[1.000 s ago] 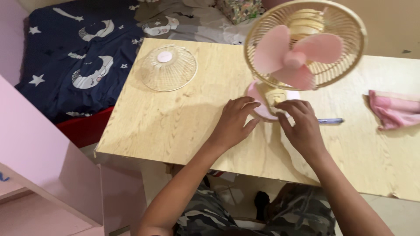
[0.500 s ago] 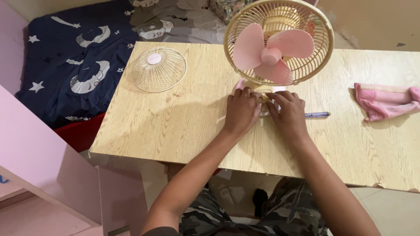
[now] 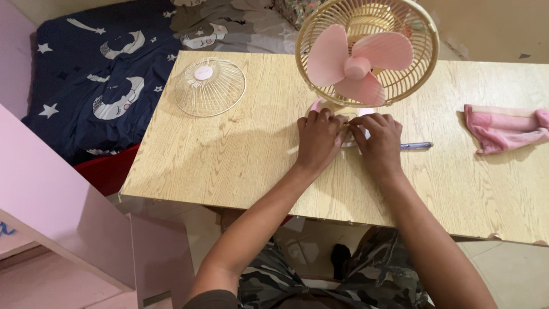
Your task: The person disassembles a small electric fan on a wooden table. They remove the front grille, unscrew the base, and separate the fan head from the stand using a screwdriver. The components are placed on the table.
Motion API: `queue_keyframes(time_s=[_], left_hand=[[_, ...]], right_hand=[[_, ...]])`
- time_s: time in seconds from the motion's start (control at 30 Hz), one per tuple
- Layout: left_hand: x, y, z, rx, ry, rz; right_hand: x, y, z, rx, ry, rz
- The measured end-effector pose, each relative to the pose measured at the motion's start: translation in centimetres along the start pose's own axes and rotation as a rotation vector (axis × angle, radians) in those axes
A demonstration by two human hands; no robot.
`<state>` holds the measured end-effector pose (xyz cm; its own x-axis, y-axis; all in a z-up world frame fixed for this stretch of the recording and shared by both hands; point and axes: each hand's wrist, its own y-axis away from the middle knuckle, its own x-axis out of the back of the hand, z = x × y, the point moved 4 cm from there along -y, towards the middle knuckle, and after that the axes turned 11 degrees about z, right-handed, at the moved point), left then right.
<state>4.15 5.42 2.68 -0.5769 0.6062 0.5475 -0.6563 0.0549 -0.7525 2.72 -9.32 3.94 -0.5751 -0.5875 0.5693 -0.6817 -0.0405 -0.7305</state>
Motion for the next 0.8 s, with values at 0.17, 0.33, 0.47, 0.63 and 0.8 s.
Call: queue_keyframes(time_s=[0.17, 0.33, 0.47, 0.63, 0.8], left_hand=[[0.3, 0.4, -0.5, 0.063, 0.088, -0.003], [1.8, 1.1, -1.1, 0.045, 0.09, -0.019], [4.5, 2.3, -2.4, 0.037, 0.124, -0.065], [7.9, 3.8, -4.6, 0.116, 0.095, -0.099], [11.6, 5.1, -7.1, 0.137, 0.041, -0.097]], right_hand=[[0.3, 0.1, -0.4, 0.004, -0.023, -0.001], [0.9, 0.5, -2.1, 0.086, -0.064, -0.022], [0.6, 0.7, -4.4, 0.12, -0.106, -0.088], [-1.1, 1.4, -7.9, 0.17, -0.197, -0.131], [-3.7, 1.7, -10.6, 0.187, -0.293, -0.215]])
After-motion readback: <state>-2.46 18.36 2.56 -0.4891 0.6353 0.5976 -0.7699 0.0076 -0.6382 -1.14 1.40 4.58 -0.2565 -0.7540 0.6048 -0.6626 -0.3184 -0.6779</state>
